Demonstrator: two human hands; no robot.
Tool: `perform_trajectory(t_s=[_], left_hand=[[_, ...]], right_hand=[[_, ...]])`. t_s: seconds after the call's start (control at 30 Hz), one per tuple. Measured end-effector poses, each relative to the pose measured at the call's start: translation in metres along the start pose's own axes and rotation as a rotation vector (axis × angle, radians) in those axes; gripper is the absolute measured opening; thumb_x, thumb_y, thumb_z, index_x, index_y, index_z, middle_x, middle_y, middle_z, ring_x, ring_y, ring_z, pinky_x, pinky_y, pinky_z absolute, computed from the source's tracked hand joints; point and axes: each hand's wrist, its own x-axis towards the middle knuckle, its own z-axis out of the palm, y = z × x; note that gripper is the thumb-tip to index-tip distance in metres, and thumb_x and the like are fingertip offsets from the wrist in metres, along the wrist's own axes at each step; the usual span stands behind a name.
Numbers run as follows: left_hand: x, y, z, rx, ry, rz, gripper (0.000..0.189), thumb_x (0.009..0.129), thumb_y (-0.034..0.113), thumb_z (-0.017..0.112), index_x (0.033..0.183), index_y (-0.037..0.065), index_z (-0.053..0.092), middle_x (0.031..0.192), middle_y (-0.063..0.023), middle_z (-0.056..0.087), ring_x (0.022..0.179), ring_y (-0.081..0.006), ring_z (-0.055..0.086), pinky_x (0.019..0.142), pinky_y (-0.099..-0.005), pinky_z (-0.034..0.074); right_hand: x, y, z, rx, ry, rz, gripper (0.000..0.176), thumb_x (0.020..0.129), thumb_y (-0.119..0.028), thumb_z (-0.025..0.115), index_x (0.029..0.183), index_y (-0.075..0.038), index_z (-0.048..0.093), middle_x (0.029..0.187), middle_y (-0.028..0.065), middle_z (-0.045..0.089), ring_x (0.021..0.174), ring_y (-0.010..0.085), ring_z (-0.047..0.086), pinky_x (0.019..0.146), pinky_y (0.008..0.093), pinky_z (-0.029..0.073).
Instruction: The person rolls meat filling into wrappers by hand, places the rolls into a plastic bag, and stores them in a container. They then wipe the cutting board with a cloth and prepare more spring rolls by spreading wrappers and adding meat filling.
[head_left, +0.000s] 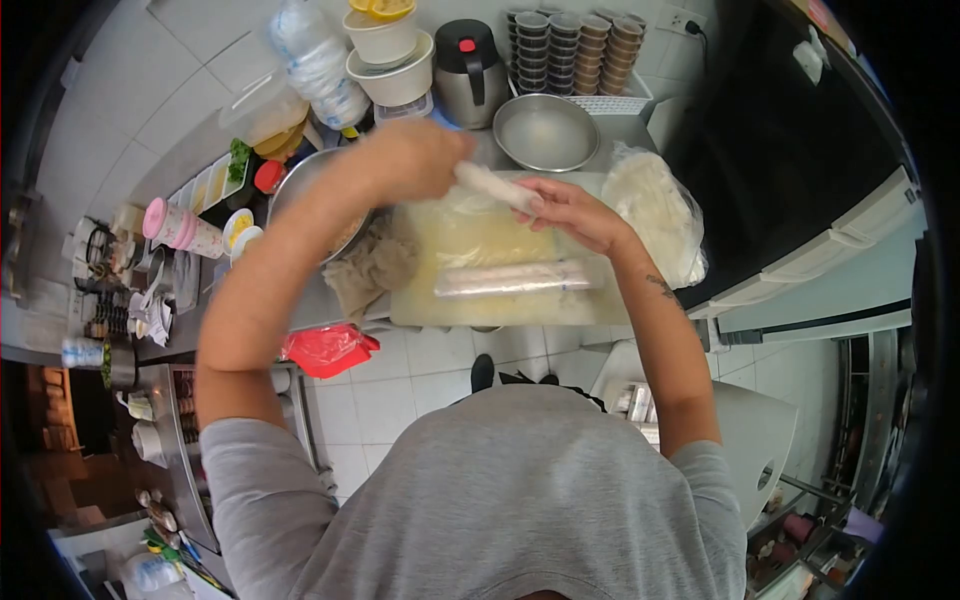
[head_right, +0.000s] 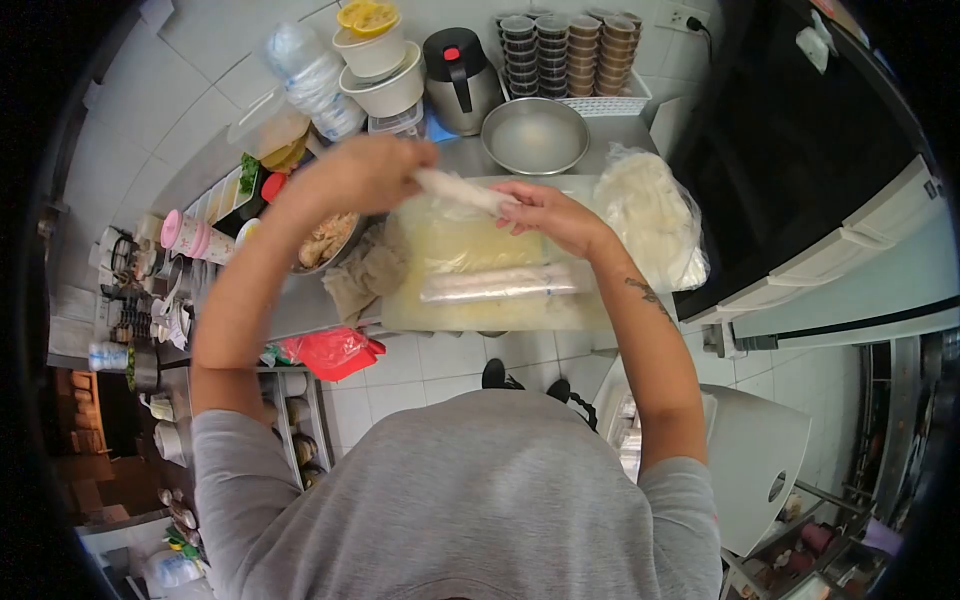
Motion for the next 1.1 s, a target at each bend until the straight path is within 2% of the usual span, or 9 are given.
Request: perform_trajectory(t_s=[0.13,0.3,0.5,0.6,0.7,0.83,0.93,1.03,1.1], left_hand=[[0.018,0.009,0.11,-0.457,0.101,0.066,0.031,0.081,0.017,0.066,0.11,0.01,0.057,0.103,-0.0171,0.06,0.099,-0.0357,0.06,0.085,-0.0423,0.048],[0.035,0.033,0.197,-0.749,0.189,0.089,0.029,0.08,0.009,0.069,0.107,0.01,0.059,0.1,-0.0134,0.054,0.094,-0.0328,0.057,0.085,-0.0394,0.046],[0.035,0.038,0.213,-0.808,0.228,0.074,0.031,0.08,0.01,0.069,0.11,0.01,0.062,0.098,-0.0135,0.054,0.097,-0.0328,0.055,0.087,-0.0393,0.045],[0.035,0.041,0.213,-0.814,0.261,0.072,0.031,0.081,0.011,0.068,0.112,0.01,0.063,0.097,-0.0135,0.054,0.1,-0.0332,0.054,0.089,-0.0395,0.044],[0.034,0.044,0.211,-0.807,0.225,0.047,0.031,0.082,0.01,0.067,0.112,0.009,0.063,0.097,-0.0136,0.054,0.101,-0.033,0.053,0.089,-0.0393,0.043],[0.035,0.042,0.213,-0.796,0.214,0.064,0.027,0.084,0.009,0.063,0.111,0.007,0.064,0.099,-0.0154,0.055,0.099,-0.0335,0.054,0.089,-0.0399,0.044],[0.044,0.035,0.209,-0.741,0.266,0.125,0.028,0.087,0.01,0.061,0.115,0.007,0.061,0.094,-0.0128,0.056,0.09,-0.027,0.057,0.085,-0.0361,0.045],[0.048,0.021,0.188,-1.034,0.044,0.011,0.026,0.09,0.01,0.058,0.116,0.006,0.057,0.086,-0.0086,0.056,0.081,-0.0188,0.056,0.08,-0.0317,0.046],[0.055,0.008,0.187,-1.115,-0.066,0.081,0.025,0.091,0.011,0.057,0.115,0.006,0.055,0.083,-0.0064,0.055,0.079,-0.0147,0.054,0.078,-0.0292,0.046]], right_hand=[[-0.019,0.014,-0.04,-0.188,-0.017,0.233,0.036,0.087,-0.02,0.069,0.117,0.0,0.064,0.095,0.0034,0.066,0.085,0.0109,0.06,0.074,0.0253,0.047],[-0.029,0.023,-0.055,-0.51,-0.088,0.362,0.029,0.083,-0.011,0.07,0.109,0.001,0.068,0.096,0.0069,0.07,0.091,0.0142,0.061,0.086,0.0275,0.047],[-0.03,0.025,-0.056,-0.652,-0.127,0.332,0.031,0.081,-0.01,0.069,0.11,0.001,0.068,0.097,0.0084,0.07,0.09,0.0147,0.061,0.087,0.0283,0.046],[-0.029,0.031,-0.06,-0.67,-0.125,0.25,0.03,0.079,-0.011,0.07,0.108,-0.003,0.07,0.093,0.0092,0.071,0.086,0.0171,0.063,0.082,0.0303,0.049],[-0.03,0.028,-0.06,-0.741,-0.139,0.29,0.03,0.08,-0.004,0.065,0.109,0.0,0.068,0.102,0.0097,0.068,0.095,0.0189,0.062,0.089,0.0303,0.046],[-0.034,0.027,-0.053,-0.818,-0.108,0.237,0.028,0.081,-0.007,0.065,0.109,-0.001,0.068,0.1,0.0095,0.067,0.094,0.0194,0.061,0.087,0.0306,0.047],[-0.036,0.031,-0.051,-0.815,-0.015,0.164,0.026,0.084,-0.015,0.067,0.107,-0.002,0.069,0.093,0.0075,0.068,0.086,0.0167,0.061,0.081,0.029,0.048],[-0.034,0.027,-0.052,-0.606,0.036,0.172,0.027,0.088,-0.021,0.067,0.105,-0.001,0.069,0.089,0.0057,0.065,0.081,0.0148,0.057,0.077,0.0275,0.046],[-0.036,0.015,-0.043,-0.547,0.02,0.194,0.029,0.089,-0.025,0.066,0.104,-0.001,0.068,0.088,0.0047,0.063,0.079,0.0134,0.054,0.076,0.0269,0.045]])
